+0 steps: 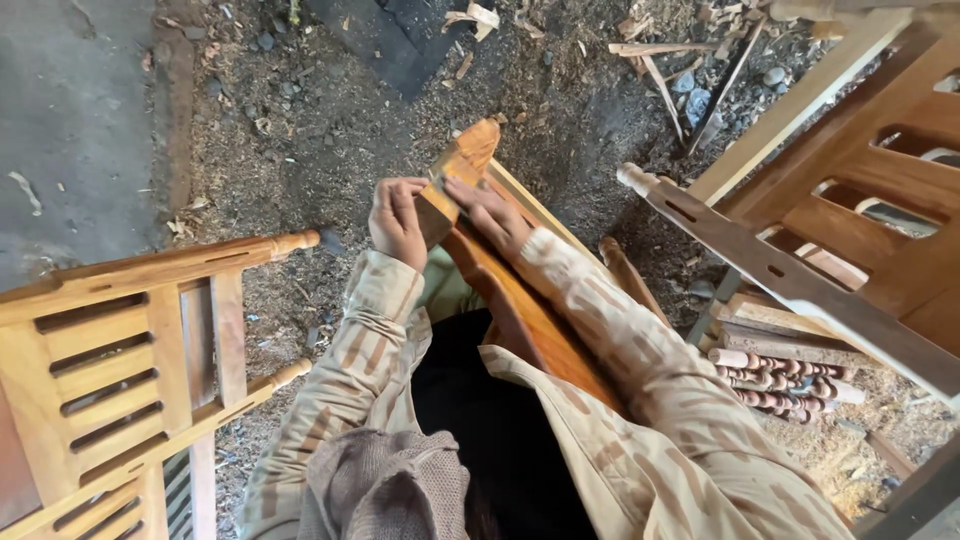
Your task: The person sands a wooden chair part using a sanding block. They hold the piece with one hand and rub the sanding block along the edges and surfaces with the other hand, turning the piece to access different areas.
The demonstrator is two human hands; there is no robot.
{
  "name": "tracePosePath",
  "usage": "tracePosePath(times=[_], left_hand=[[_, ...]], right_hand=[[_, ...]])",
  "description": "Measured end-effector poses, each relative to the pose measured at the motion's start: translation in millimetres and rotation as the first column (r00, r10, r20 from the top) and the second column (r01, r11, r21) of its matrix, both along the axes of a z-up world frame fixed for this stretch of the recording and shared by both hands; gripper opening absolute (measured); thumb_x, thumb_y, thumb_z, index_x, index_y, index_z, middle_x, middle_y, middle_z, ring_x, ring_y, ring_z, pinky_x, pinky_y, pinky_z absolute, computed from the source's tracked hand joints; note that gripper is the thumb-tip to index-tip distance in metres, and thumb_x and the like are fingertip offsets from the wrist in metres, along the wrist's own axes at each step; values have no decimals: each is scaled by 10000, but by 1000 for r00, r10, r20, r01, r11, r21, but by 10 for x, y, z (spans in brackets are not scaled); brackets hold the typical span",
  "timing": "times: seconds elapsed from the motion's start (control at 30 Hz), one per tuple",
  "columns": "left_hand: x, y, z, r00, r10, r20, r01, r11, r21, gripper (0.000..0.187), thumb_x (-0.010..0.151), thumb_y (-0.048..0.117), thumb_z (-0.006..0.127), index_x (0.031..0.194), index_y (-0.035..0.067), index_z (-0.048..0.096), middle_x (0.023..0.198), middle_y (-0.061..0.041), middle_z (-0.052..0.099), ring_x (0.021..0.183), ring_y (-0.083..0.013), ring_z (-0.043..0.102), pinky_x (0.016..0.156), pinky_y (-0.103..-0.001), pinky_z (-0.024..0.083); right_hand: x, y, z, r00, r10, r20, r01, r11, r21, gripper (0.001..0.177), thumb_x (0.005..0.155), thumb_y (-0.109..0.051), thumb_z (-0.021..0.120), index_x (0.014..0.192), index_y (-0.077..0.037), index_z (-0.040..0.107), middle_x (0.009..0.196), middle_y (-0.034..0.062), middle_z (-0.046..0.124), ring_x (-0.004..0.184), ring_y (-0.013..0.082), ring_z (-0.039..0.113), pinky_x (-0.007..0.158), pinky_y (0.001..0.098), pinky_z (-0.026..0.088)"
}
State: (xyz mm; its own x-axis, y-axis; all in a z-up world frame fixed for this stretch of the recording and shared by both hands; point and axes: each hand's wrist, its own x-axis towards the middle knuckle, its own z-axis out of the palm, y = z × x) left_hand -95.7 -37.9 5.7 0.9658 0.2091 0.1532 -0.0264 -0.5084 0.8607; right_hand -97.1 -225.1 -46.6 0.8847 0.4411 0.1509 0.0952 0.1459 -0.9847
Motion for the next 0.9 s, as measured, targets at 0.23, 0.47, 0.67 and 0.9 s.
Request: tracePosePath(times=[0.23,0.47,0.67,0.9], left_hand=[[-33,44,-19,997,73,-25,-72,995,64,356,1126,287,385,877,138,591,901,-46,748,855,-257,727,771,-331,557],[-19,-29,-51,992,114,59,-120,988,98,320,1121,229,390,878,129,572,827,-69,691,804,-319,699,764,-347,550],[-10,-58,46,979,159,126,-169,983,72,217,1118,167,367,1083,79,562,1023,-96,638,887,-278,680,824,-366,552],[-78,-57,-11,976,219,6,-219,975,-28,396,1095,75,287,1480,106,373,1451,-122,464,1262,-317,566,1110,-439,433]], right_hand=[[-78,164,242,1000,6,-25,-5,998,59,638,1080,-530,369,1543,-116,517,1603,135,441,1513,325,307,1212,594,130],[41,220,77,998,61,-2,-61,996,-58,673,1068,-574,310,1623,-203,391,1653,92,369,1529,345,261,1173,679,82],[79,297,-452,997,54,51,-47,991,-124,615,1066,-441,340,1637,-214,370,1645,93,389,1523,302,301,1214,532,47],[92,265,64,997,67,41,-66,997,-28,719,1048,-652,301,1618,-230,420,1655,22,390,1545,276,281,1187,567,-97]])
